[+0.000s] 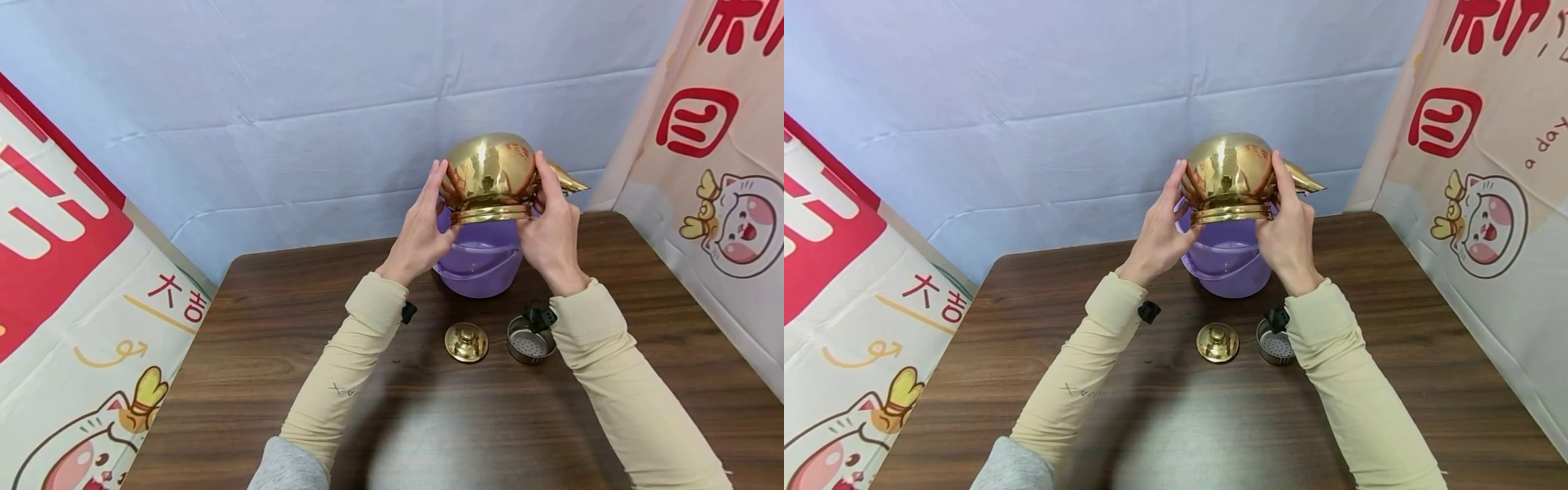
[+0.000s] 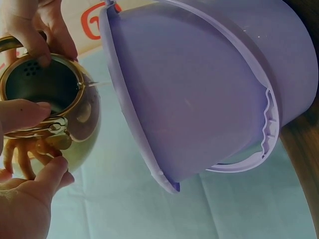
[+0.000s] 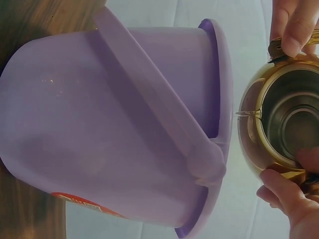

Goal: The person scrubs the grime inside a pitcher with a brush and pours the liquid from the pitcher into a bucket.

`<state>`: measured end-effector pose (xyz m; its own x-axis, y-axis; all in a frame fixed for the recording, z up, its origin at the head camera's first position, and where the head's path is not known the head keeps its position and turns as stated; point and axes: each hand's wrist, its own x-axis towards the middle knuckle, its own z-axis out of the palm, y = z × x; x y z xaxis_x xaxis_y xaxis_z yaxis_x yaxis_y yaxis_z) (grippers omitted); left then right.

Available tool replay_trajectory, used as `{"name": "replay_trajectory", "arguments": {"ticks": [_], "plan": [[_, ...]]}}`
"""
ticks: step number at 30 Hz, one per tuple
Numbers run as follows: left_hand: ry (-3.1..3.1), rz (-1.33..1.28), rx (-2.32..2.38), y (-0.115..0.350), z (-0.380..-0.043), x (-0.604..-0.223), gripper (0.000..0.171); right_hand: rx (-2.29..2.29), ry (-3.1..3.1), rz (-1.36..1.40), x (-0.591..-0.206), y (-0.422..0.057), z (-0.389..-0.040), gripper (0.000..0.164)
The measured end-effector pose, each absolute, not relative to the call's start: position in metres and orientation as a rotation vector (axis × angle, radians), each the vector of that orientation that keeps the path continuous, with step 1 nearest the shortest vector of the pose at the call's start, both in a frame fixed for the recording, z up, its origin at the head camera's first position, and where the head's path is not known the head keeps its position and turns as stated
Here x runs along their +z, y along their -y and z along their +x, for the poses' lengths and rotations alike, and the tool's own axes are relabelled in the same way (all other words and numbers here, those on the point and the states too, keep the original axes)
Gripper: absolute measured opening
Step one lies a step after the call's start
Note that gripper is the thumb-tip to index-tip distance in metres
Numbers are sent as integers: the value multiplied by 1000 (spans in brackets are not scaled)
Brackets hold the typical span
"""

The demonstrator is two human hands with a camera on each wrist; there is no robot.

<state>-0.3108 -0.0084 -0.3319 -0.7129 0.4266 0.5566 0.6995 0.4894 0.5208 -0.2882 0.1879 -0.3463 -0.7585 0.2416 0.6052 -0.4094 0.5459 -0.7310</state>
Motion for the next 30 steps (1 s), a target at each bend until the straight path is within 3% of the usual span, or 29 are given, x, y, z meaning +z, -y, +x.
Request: {"name": "replay_trajectory", "arguments": {"ticks": [30], "plan": [[2382,-933,-1001,10,-311,-332,99,1150,2016,174,-349,-187,-290,79]]}}
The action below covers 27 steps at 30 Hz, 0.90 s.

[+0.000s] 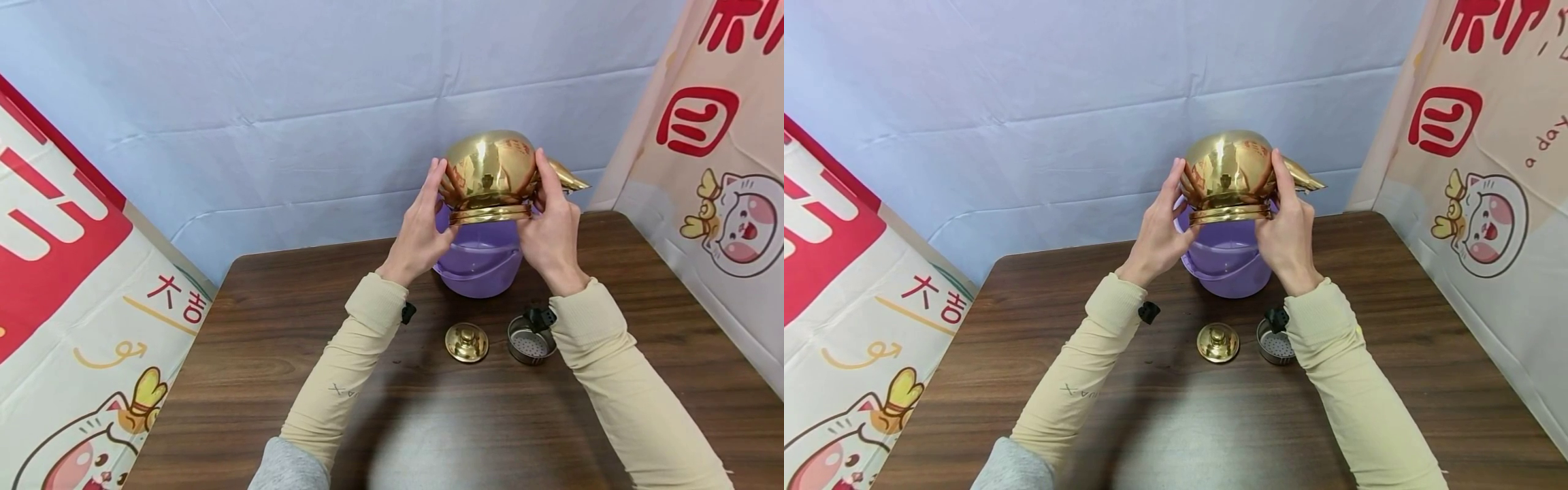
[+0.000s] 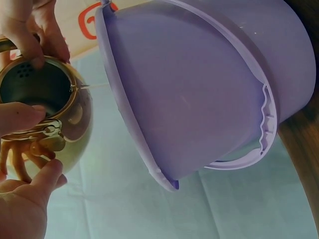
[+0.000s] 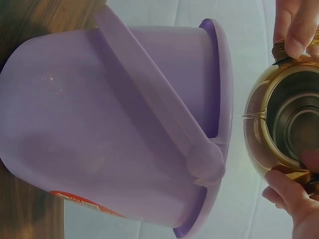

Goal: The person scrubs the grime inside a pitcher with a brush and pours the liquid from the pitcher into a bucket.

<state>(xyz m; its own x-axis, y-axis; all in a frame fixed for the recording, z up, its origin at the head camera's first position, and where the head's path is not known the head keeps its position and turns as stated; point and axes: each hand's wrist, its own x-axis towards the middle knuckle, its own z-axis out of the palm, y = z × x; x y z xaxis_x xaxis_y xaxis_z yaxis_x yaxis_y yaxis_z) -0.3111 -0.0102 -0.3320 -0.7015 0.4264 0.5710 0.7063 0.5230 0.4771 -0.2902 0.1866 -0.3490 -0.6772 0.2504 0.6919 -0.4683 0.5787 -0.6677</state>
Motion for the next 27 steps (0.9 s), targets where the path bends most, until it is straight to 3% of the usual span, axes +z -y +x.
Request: {"name": "replay_trajectory", "arguments": {"ticks": [7,27], "plan": [[2375,-933,-986,11,-311,-332,99,1156,2016,168,-348,-186,-289,86],[2335,-952,-943,10,-312,-333,98,1109,1974,197,-350,-186,-293,87]]}}
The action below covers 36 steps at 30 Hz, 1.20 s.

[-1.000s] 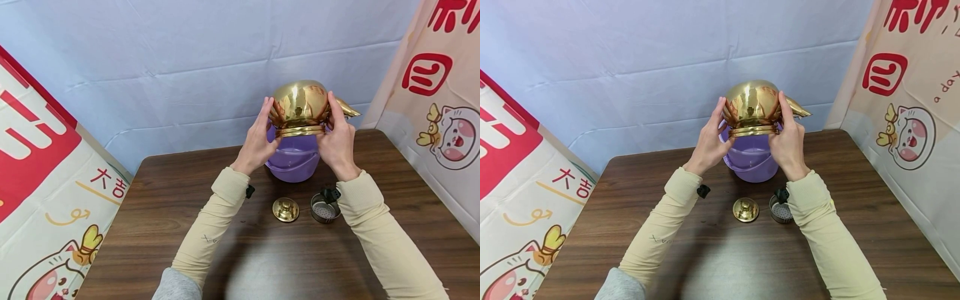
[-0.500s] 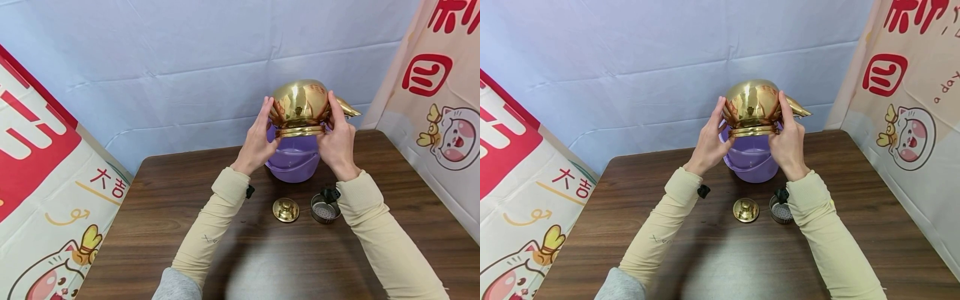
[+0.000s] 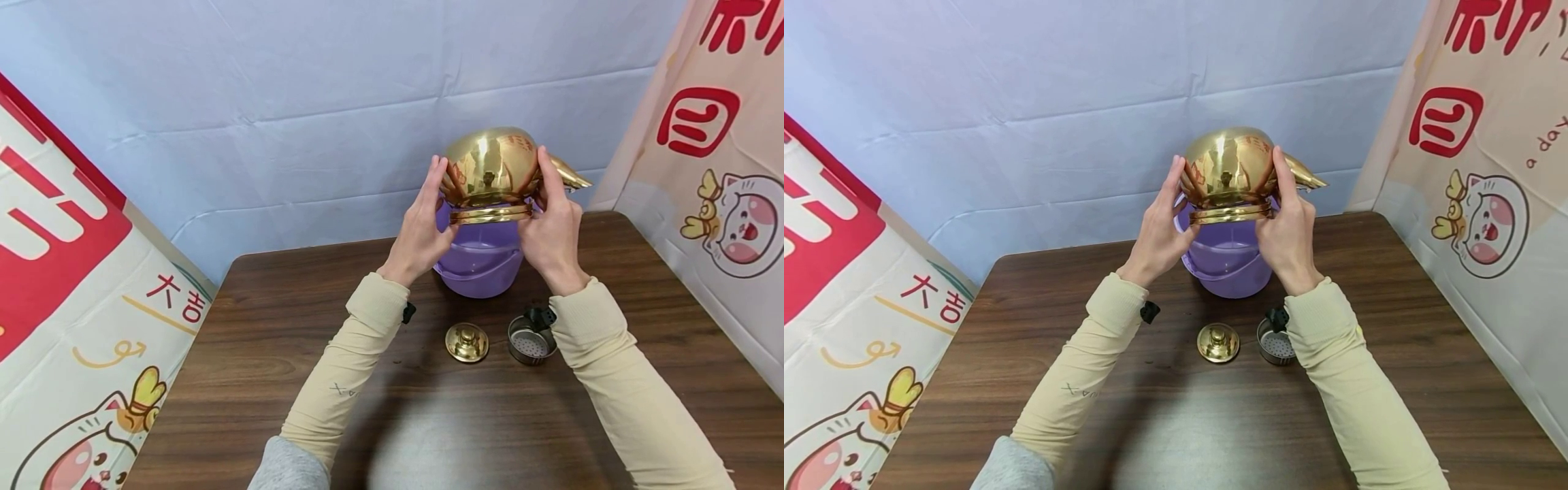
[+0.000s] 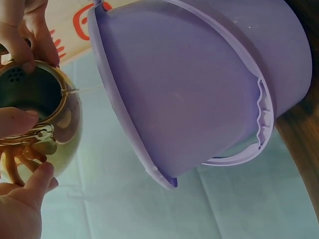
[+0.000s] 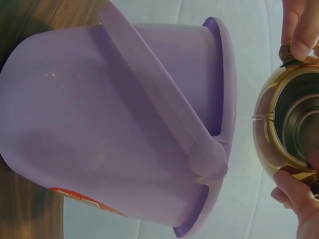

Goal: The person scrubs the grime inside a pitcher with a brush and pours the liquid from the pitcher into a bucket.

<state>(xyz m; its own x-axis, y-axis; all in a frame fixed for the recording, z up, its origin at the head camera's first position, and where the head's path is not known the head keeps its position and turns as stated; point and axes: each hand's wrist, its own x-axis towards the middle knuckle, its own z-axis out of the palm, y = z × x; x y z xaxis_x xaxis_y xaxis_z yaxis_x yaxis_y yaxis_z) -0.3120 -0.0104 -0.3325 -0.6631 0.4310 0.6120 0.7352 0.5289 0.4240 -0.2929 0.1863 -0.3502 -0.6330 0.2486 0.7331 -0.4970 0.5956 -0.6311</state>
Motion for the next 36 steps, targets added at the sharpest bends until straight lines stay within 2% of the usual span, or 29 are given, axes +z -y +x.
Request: {"name": "replay_trajectory", "arguments": {"ticks": [17,36], "plan": [[2264,-964,-885,11,-313,-335,96,1088,1922,215,-350,-185,-293,85],[2229,-971,-869,12,-311,-336,96,1016,1859,252,-350,-184,-293,73]]}}
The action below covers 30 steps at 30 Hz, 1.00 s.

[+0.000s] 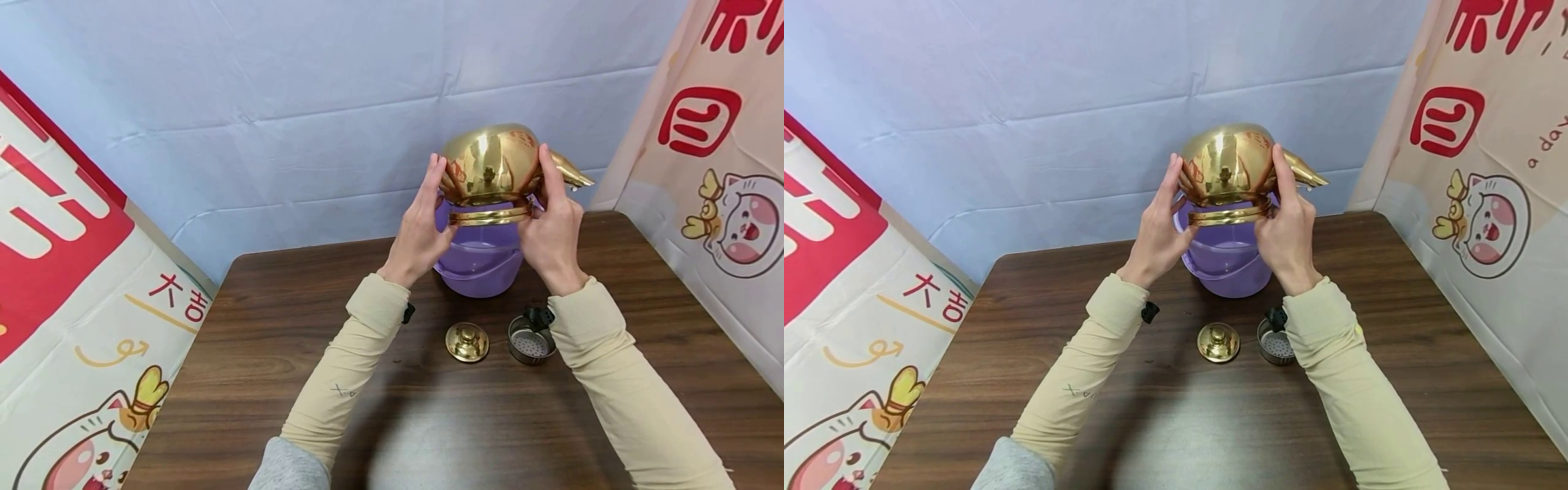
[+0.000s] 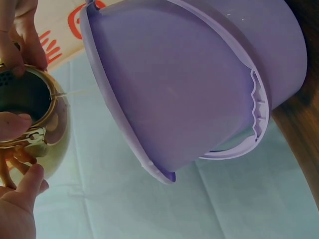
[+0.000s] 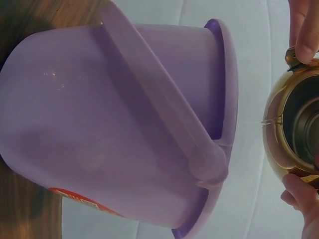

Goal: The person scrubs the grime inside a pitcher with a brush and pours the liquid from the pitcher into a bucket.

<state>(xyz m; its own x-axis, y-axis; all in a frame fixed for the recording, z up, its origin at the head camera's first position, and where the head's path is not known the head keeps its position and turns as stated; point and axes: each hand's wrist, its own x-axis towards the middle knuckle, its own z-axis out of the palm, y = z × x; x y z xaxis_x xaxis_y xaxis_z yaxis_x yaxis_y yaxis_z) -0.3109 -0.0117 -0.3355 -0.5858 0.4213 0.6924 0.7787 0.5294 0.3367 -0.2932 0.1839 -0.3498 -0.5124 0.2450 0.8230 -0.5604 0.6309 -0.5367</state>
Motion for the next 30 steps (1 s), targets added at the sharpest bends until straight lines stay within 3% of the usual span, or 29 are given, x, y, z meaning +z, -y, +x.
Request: {"name": "replay_trajectory", "arguments": {"ticks": [30], "plan": [[2170,-995,-850,16,-312,-337,95,1078,1783,244,-350,-177,-292,71]]}}
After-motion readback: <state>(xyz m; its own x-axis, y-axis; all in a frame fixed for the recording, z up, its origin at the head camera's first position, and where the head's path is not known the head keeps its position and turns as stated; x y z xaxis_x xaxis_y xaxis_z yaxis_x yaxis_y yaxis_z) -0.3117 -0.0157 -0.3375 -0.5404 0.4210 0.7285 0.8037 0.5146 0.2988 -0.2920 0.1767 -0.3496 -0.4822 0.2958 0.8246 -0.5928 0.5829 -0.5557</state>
